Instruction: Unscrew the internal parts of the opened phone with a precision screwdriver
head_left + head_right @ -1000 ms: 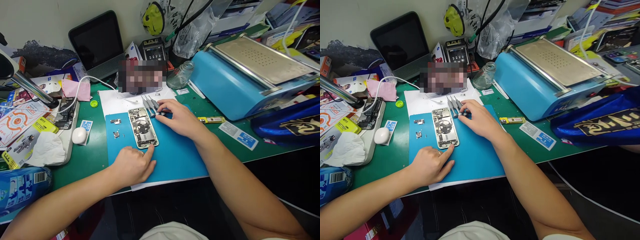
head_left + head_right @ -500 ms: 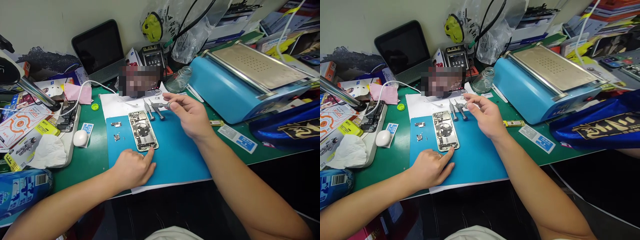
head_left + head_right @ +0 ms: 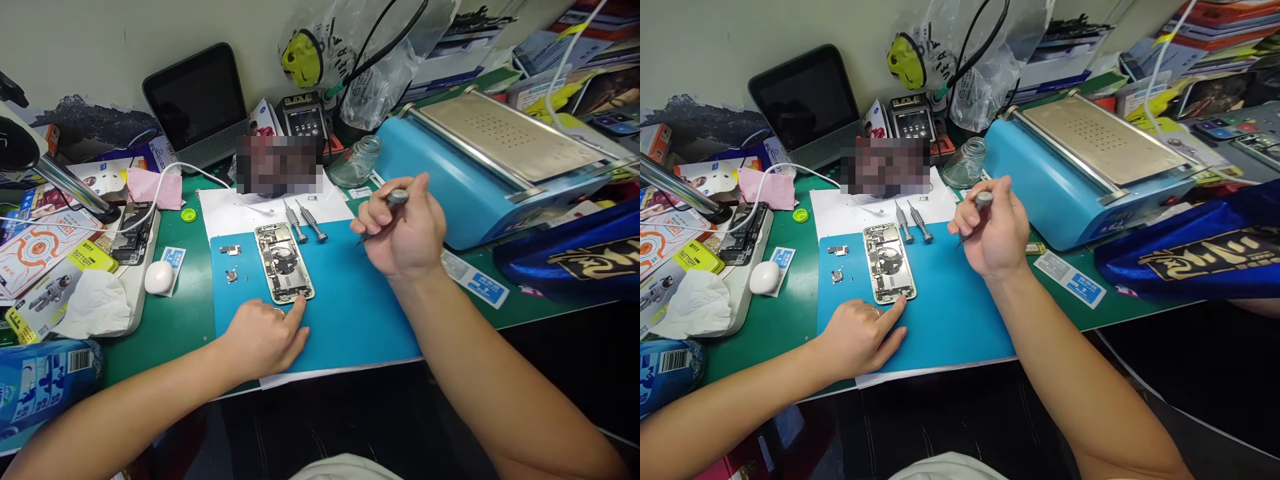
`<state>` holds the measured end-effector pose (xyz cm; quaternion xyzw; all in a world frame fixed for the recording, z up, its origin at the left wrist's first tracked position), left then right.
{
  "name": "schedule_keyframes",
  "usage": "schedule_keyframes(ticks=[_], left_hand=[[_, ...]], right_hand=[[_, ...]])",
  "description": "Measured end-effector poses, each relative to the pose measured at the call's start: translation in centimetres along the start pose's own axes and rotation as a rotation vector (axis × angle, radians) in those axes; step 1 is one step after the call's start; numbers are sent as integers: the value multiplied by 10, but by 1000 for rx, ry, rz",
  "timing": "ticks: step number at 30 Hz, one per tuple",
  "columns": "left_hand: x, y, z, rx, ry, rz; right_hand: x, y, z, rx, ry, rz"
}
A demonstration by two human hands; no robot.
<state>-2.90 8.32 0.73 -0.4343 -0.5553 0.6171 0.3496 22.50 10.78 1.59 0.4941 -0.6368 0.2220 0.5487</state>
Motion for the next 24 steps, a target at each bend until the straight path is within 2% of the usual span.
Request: schedule_keyframes(ticks=[4,9,19,24], left_hand=[[0,0,0,-14,-1,-7],[0,2,0,-45,1,-8],[1,2,1,-83,11,-12],[0,2,1,-93,15,-12]], right_hand=[[-3,11,12,123,-37,54],[-4,18,22,204,-54,43],[-5,15,24,284,-105,-9],[-3,14,24,273,-116,49]])
Point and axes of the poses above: each hand's wrist, its own z-axis away from the middle knuckle, its own y-axis out of the palm, x = y × z, the point moved 1 cm from there along -z, towards the middle knuckle, and after that the axes turned 3 degrees about -y, right-handed, at the moved point
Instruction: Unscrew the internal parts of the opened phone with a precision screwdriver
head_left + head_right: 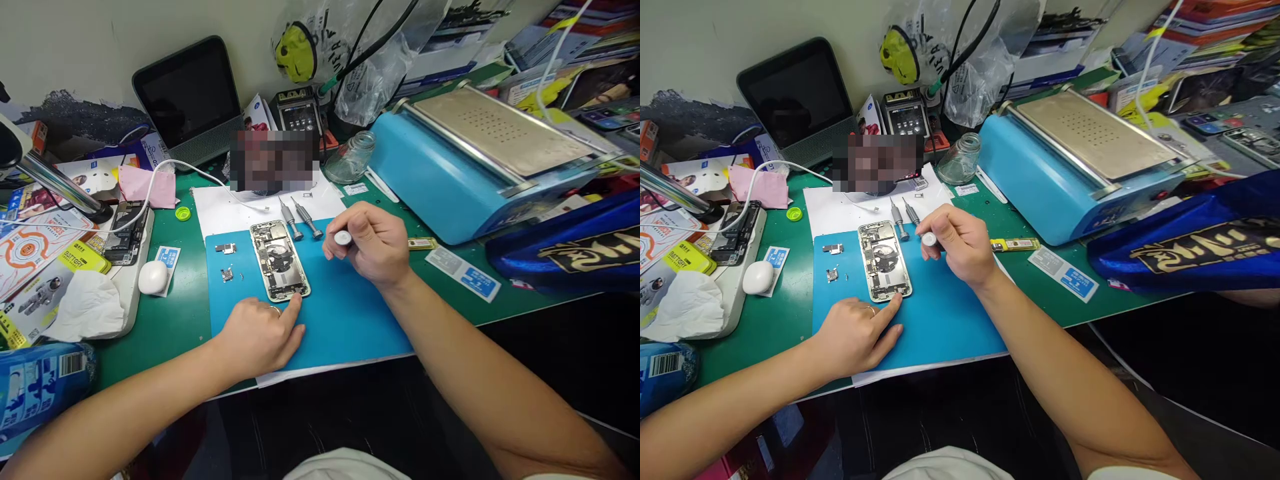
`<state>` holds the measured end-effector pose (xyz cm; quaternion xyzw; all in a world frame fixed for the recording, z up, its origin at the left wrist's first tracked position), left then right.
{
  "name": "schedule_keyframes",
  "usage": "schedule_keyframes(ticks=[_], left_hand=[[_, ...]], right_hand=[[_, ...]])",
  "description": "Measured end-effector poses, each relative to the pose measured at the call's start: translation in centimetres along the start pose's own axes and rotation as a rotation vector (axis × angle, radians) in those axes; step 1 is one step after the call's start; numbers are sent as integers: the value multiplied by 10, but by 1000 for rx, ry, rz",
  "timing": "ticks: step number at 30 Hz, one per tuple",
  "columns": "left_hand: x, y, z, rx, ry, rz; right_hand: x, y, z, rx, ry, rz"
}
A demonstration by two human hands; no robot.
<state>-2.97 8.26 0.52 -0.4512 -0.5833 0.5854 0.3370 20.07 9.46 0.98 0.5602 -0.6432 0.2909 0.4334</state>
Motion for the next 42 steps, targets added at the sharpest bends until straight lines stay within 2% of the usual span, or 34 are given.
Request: schedule_keyframes(ticks=[4,8,10,13,17,22,28,30,35,39,42], left_hand=[[0,0,0,-4,0,-1],[0,0,0,-9,-5,-8],[0,0,1,-8,-6,-12],[0,1,1,2,-3,-13],[0,1,0,16,-8,-17],[0,1,0,28,-10,-33],[-4,2,1,33,-2,-63],[-6,4,1,28,4,-74],[-10,5,2,-3,0,-116],[-15,4,5,-37,-9,-165],[-20,2,8,-62,-20,-200]], right_hand=[[6,6,8,-63,-49,117],[5,15,13,37,-67,183],[3,19,11,47,-1,129],[0,20,4,-5,75,-53],[-6,19,-3,-18,75,-111],[-13,16,0,-17,-52,133],[-5,4,19,154,-216,616],[-5,-2,28,170,-261,705],[-3,-2,38,115,-194,654],[11,20,36,95,-159,504],[13,39,38,148,-205,356]])
Point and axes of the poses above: each hand's wrist, its own z-axis away from the middle knuckle, its own y-axis out of the palm, x = y × z, the point moved 1 cm from there along -z, towards the middle knuckle, and after that the axes turned 3 degrees about -y, right-handed, at the moved point
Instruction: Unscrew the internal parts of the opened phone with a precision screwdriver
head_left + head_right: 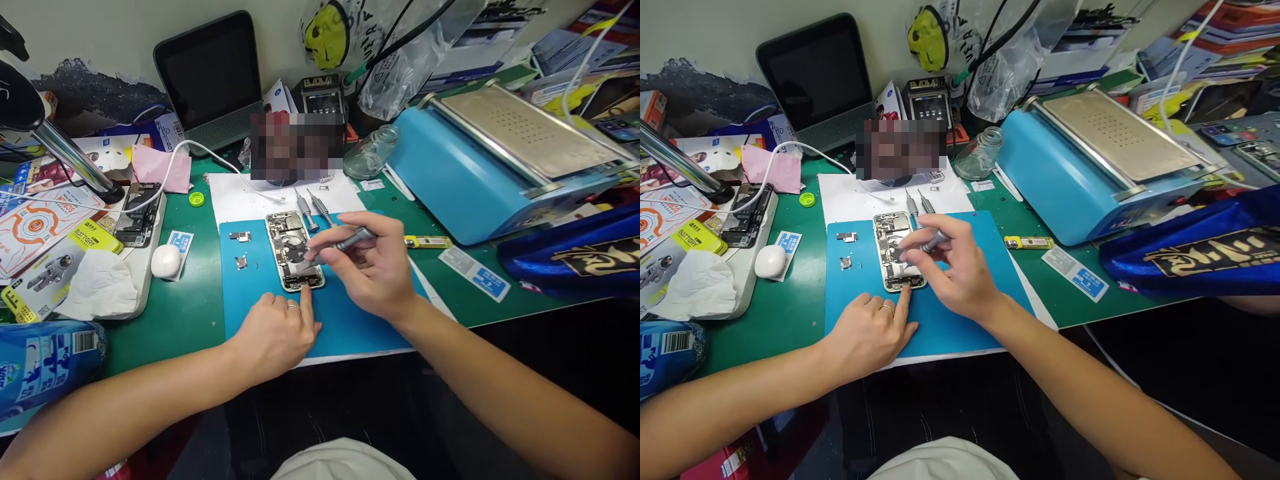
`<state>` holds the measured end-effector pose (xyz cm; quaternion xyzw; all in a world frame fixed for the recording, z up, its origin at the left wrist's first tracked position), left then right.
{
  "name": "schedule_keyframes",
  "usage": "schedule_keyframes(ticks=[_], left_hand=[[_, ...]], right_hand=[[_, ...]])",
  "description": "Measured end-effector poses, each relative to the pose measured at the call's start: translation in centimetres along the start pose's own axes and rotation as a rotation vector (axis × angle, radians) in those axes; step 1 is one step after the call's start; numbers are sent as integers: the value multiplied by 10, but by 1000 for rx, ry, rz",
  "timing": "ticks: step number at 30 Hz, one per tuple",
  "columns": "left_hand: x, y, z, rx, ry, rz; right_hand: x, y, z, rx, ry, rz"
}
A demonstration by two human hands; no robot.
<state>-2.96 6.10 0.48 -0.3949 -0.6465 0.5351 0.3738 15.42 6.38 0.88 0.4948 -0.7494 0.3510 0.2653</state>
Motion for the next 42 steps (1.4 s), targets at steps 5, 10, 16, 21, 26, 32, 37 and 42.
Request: schedule_keyframes(ticks=[5,10,16,21,26,32,37,42], left_hand=[[-9,-4,6,-74,-52,-129],[-12,-5,7,-70,-61,-151],[-9,-3,6,-78,-40,-139],[-9,-2,5,-80,-37,-145],[-9,-2,5,-68,-29,-144],[-8,-3,5,-57,-33,-132],[-9,-2,5,-31,-30,-124],[-9,-3,5,-37,-26,-118]], right_hand=[[-5,15,10,-17,-82,-61],[-7,15,13,-1,-113,-91],[-9,16,14,29,-86,-73],[-10,16,14,40,-95,-82],[-11,16,15,37,-80,-61],[-11,15,16,44,-97,-50],[-11,15,16,49,-93,-40],[-12,13,16,63,-104,-29]])
Point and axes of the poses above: each hand's wrist, its own z-axis away from the middle knuckle, its own y-axis out of the palm, x = y × z, the point moved 1 cm from there along -z, towards the middle knuckle, and after that the axes turned 3 degrees about -y, right-handed, at the moved point
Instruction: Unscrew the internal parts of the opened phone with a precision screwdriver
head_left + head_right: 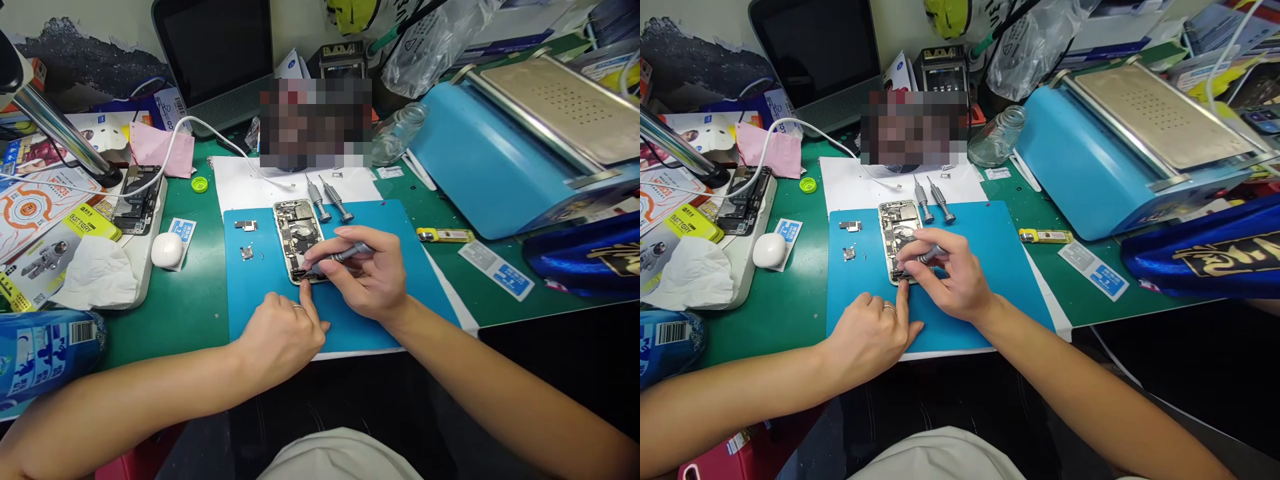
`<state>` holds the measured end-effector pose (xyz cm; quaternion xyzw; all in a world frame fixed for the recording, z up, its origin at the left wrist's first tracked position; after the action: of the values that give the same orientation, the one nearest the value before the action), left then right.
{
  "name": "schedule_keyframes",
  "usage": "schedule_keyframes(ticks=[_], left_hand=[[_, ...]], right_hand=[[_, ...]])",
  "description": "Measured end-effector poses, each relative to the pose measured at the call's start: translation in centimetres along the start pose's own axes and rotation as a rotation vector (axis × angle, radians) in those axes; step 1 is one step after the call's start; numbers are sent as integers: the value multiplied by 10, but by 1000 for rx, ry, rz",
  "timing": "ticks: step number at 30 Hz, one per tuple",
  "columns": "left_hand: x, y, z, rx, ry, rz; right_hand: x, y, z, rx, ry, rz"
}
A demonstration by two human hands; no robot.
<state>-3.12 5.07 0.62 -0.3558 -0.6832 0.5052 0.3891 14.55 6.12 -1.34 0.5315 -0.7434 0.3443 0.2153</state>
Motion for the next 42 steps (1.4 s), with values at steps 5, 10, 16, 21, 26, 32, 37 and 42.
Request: schedule_keyframes(ticks=[5,10,16,21,26,32,37,42], left_hand=[[0,0,0,18,0,24],[0,1,0,34,0,42],[-1,1,1,-3,-10,7],[-1,2,0,-35,-21,4],[0,1,-1,-28,-14,24],[-1,2,0,-21,-6,22],[-2,4,0,-38,-17,21],[-2,3,0,-61,-32,15]], right_hand=[[1,-2,-3,77,-109,57],[3,-3,-10,98,-203,148],[7,-3,-13,68,-164,218],[6,-4,-10,67,-171,221],[5,-2,-8,75,-227,226],[8,-1,-6,67,-232,250],[7,0,-5,80,-284,269],[7,1,-5,33,-244,278]])
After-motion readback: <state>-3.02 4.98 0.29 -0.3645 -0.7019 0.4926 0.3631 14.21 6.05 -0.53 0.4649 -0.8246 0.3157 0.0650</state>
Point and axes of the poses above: each hand's wrist, its own z-axis away from the middle knuckle, its own y-axis out of the palm, x = y × z, the point moved 1 cm from there along -z, towards the middle knuckle, and after that the axes turned 3 degrees about -y, right-handed, at the moved point
